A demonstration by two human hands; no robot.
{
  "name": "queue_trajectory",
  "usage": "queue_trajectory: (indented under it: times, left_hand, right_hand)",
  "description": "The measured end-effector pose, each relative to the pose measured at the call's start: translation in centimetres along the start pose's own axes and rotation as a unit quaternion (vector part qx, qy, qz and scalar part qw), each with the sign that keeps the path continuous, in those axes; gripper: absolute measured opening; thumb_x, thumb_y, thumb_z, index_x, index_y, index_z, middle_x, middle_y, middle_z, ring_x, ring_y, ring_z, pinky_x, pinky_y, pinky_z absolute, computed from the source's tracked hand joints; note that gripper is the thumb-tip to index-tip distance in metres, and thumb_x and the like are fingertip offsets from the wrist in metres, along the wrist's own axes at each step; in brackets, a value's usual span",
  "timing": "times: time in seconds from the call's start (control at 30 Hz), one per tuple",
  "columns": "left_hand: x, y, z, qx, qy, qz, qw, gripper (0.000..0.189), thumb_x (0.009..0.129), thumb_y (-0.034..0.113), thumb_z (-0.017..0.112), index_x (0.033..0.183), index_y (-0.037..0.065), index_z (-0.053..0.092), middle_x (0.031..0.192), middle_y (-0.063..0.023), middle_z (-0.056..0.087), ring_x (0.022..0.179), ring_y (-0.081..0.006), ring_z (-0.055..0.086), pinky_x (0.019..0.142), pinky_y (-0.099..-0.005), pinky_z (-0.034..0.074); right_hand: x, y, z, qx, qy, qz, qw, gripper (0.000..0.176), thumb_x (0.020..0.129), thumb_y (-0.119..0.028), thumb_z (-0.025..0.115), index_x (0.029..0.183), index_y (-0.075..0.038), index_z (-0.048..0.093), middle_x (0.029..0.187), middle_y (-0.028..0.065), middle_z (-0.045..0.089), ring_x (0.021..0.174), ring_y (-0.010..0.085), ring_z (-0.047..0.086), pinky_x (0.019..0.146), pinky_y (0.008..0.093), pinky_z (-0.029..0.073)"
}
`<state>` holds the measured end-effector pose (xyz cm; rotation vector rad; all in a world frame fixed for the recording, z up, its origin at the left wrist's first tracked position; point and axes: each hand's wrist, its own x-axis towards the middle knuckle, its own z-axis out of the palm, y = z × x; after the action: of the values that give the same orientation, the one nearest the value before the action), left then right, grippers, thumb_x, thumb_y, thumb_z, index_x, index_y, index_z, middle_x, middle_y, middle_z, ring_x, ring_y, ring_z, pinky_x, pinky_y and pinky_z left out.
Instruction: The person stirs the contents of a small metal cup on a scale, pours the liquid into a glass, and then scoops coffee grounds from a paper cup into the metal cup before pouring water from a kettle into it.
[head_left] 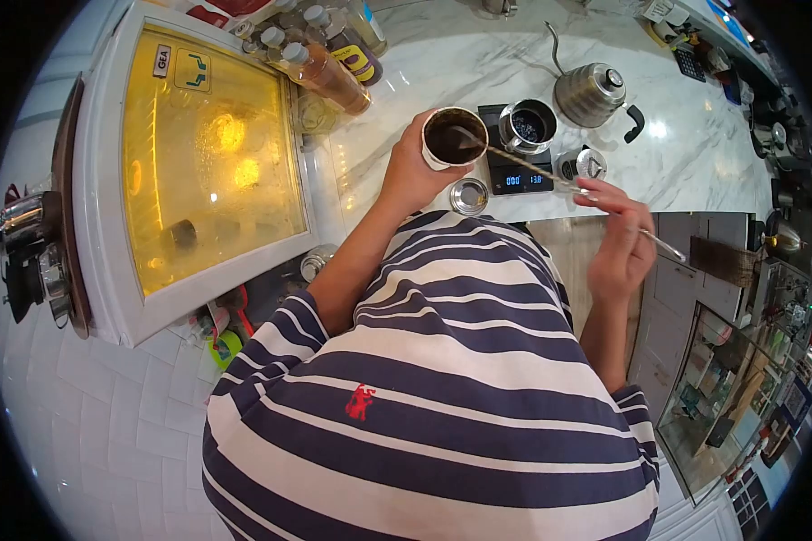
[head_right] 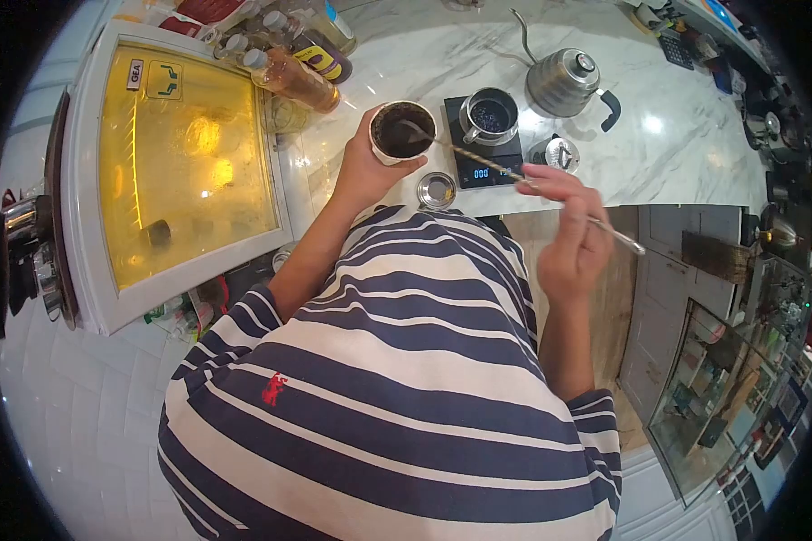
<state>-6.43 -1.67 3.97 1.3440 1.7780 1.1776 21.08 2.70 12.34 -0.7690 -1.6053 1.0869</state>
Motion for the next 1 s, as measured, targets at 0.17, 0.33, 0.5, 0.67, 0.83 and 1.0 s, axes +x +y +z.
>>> queue_trajectory:
  times: [0.17,0.33,0.5,0.67,0.83,1.0]
  left_hand:
    - [0.1,-1.4,0.2,0.011,-0.001,0.000,1.000,0.081,0.072,0.014,0.095,0.139,0.006,0.049,0.123,-0.0110,0.072,0.116,-0.0206,0.069,0.102,-0.0354,0.053]
    - [-0.1,-1.5,-0.1,0.007,0.003,0.005,1.000,0.080,0.072,0.014,0.095,0.138,0.007,0.050,0.123,-0.0103,0.071,0.115,-0.0197,0.069,0.102,-0.0349,0.053]
    - [-0.5,-2.0,-0.1,-0.051,0.006,-0.003,0.999,0.081,0.068,0.015,0.096,0.137,0.007,0.054,0.126,-0.0120,0.069,0.119,-0.0254,0.067,0.103,-0.0371,0.052]
    - [-1.0,-3.6,0.5,-0.040,0.005,0.007,0.999,0.083,0.066,0.017,0.097,0.137,0.007,0.054,0.125,-0.0119,0.069,0.118,-0.0258,0.067,0.103,-0.0371,0.051]
    - [-1.2,-9.4,1.5,-0.041,0.008,-0.010,0.999,0.081,0.069,0.018,0.098,0.136,0.005,0.054,0.124,-0.0099,0.070,0.118,-0.0205,0.067,0.104,-0.0356,0.051]
    - [-2.3,-11.5,2.4,0.029,0.047,-0.024,0.998,0.078,0.065,0.019,0.099,0.131,0.004,0.060,0.123,-0.0112,0.071,0.115,-0.0234,0.068,0.102,-0.0360,0.052]
  right_hand:
    - [0.0,-0.1,1.3,-0.049,-0.066,-0.031,0.996,0.030,0.110,-0.010,0.041,0.108,0.006,0.066,0.103,0.0199,0.075,0.110,0.0330,0.070,0.101,0.0438,0.051]
    - [-0.4,0.4,1.7,-0.050,-0.027,-0.031,0.998,0.031,0.111,-0.011,0.041,0.109,0.005,0.067,0.105,0.0192,0.076,0.110,0.0305,0.070,0.102,0.0432,0.051]
    - [-1.0,0.5,2.2,-0.045,0.021,0.011,0.999,0.036,0.113,-0.015,0.039,0.106,0.005,0.068,0.106,0.0182,0.076,0.108,0.0266,0.071,0.101,0.0414,0.051]
    - [0.0,0.1,3.3,-0.080,0.017,0.048,0.995,0.036,0.113,-0.015,0.041,0.105,0.005,0.071,0.103,0.0169,0.076,0.098,0.0221,0.073,0.092,0.0352,0.054]
    - [0.3,3.1,4.8,-0.104,-0.041,0.048,0.993,0.030,0.109,-0.013,0.051,0.104,0.004,0.076,0.097,0.0132,0.077,0.085,0.0183,0.072,0.083,0.0289,0.054]
    - [-2.0,5.8,7.2,-0.099,-0.066,0.116,0.986,0.030,0.107,-0.016,0.056,0.099,0.005,0.076,0.095,0.0110,0.077,0.082,0.0168,0.071,0.077,0.0289,0.053]
